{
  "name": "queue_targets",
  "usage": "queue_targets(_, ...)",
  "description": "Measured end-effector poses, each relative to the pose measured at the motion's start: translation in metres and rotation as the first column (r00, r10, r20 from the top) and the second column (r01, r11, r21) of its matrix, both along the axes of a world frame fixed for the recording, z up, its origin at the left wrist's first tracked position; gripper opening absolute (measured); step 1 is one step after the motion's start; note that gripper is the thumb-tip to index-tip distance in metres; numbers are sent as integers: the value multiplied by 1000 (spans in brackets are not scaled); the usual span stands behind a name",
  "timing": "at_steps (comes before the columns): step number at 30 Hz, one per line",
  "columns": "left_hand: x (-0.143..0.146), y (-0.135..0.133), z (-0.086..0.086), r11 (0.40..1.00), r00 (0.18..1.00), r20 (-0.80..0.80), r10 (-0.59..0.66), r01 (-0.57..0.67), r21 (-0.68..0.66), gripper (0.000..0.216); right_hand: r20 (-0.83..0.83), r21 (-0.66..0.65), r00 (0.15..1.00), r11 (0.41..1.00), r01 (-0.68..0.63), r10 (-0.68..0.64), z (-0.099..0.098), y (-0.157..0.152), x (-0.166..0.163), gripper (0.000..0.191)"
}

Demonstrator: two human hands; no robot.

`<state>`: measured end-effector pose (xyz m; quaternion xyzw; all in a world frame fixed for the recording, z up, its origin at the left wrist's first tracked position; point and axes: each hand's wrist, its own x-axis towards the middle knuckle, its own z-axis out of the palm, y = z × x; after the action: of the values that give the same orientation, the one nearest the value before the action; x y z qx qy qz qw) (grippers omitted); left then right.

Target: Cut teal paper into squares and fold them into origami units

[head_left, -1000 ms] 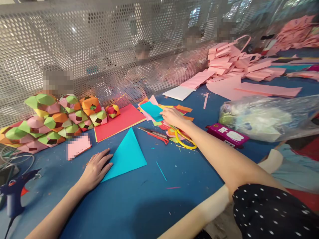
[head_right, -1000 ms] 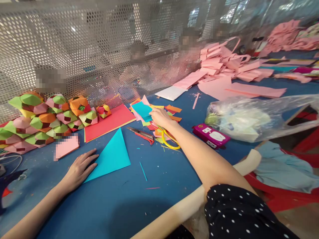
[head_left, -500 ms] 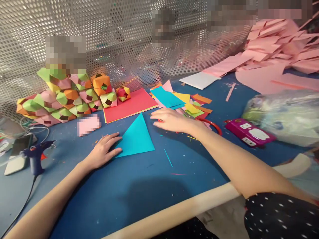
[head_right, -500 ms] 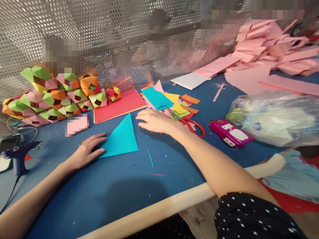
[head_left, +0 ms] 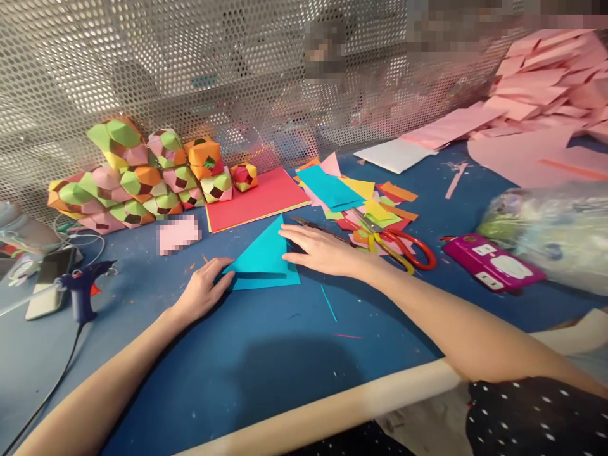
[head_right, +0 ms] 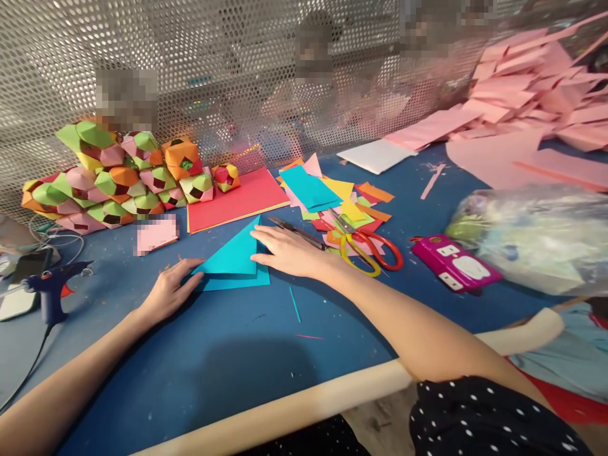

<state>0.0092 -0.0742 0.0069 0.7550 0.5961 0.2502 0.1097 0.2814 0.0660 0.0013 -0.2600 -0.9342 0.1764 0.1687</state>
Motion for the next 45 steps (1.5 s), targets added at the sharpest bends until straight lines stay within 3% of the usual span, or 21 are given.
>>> queue_targets(4,0,2,-1,983,976,122,178,-182,25,29,-124,-34,987,995,97,-101,-6,0,-5,59)
queue_targets(10,-1,4,2,933,905,268,331,-357,53,29,-70,26,997,1000,15,-13,-21,-5,-13,52)
queue_targets(13,0,2,6,902,826,422,373,-429,43,32,-247,-25,961,992,122,-125,-30,-4,-17,62)
queue_targets(15,3,0,9,892,740,558,376,-452,0,32,-405,-187,883,967,173,-236,-32,1,-20,74)
queue_targets(17,7,-2,13,897,638,680,361,-436,-66,31,-495,-485,780,867,118,-383,-31,6,-22,83)
queue_targets(19,11,-3,15,910,556,758,342,-397,-120,30,-497,-712,716,703,-12,-491,-26,10,-23,82)
queue_targets(21,13,-4,15,922,502,803,322,-358,-146,27,-488,-793,716,597,-124,-500,-20,12,-22,68)
queue_targets(24,14,-2,12,947,492,826,276,-285,-147,18,-495,-809,745,549,-209,-447,-11,8,-21,48)
queue_targets(29,17,-1,10,957,538,793,286,-207,-205,39,-533,-797,725,546,-258,-436,-1,-7,-22,37)
queue_targets(38,18,4,19,905,240,876,419,-187,-381,46,-527,-817,742,489,-307,-415,4,-10,-21,32)
queue_targets(45,13,7,27,947,245,918,311,-158,-279,38,-552,-790,736,529,-311,-392,16,-13,-16,32)
